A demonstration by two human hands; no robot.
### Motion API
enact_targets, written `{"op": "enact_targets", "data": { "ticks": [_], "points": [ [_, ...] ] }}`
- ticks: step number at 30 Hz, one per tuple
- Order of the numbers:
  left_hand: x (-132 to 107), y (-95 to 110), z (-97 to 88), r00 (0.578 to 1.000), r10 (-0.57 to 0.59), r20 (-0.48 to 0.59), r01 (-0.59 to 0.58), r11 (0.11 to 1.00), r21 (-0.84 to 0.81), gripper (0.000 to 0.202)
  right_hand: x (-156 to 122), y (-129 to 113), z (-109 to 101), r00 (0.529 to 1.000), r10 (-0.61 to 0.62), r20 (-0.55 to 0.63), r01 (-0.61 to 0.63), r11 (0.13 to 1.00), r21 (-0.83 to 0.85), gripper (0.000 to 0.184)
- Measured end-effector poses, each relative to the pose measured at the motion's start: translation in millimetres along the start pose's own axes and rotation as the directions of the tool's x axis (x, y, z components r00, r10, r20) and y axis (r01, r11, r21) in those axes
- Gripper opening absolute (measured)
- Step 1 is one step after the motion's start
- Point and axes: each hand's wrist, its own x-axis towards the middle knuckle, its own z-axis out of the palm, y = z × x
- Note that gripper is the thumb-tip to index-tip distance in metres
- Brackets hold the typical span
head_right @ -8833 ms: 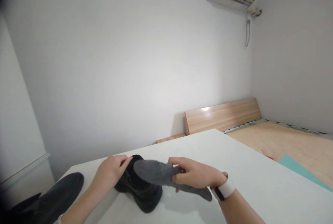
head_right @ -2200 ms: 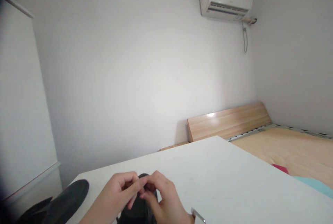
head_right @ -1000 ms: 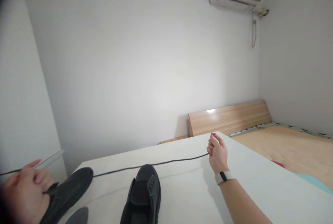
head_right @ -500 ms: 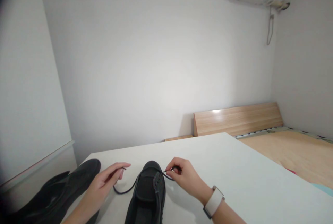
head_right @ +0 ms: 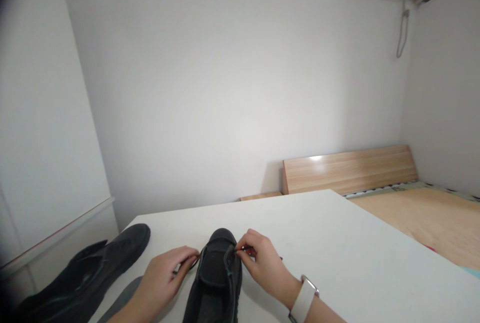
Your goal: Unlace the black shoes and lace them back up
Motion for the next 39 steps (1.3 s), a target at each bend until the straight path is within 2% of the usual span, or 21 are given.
{"op": "enact_targets", "data": {
  "ticks": [11, 18, 22, 27, 33, 39],
  "points": [
    [5, 5, 9.6, 0.997, -0.07, -0.012, 0.071, 0.991, 0.116, 0.029, 0, -5, 3, 0.999, -0.048, -0.006, 0.048, 0.998, -0.042, 0.014],
    [10, 11, 9.6, 0.998, -0.025, -0.06, 0.031, 0.994, 0.102, 0.028, -1, -5, 2, 0.996, -0.08, -0.031, 0.076, 0.992, -0.099, 0.015],
    [12, 9, 12.2, 0.993, -0.043, -0.113, 0.042, 0.999, -0.011, 0.029, -1, -6, 3, 0.992, -0.11, -0.055, 0.099, 0.98, -0.173, 0.018],
    [12, 7, 15.1, 0.998, -0.034, -0.06, 0.025, 0.988, -0.153, 0.03, -2, -9, 5, 0.994, -0.105, -0.032, 0.097, 0.978, -0.187, 0.023],
    [8, 19, 6.7, 0.998, -0.052, -0.037, 0.041, 0.967, -0.252, 0.038, -3, -13, 7, 0.997, -0.074, -0.034, 0.067, 0.984, -0.168, 0.027],
    [4, 27, 2.5, 0.997, -0.07, -0.025, 0.058, 0.945, -0.32, 0.045, -4, -39, 3, 1.0, 0.007, 0.023, -0.003, 0.984, -0.18, 0.028]
  ]
}}
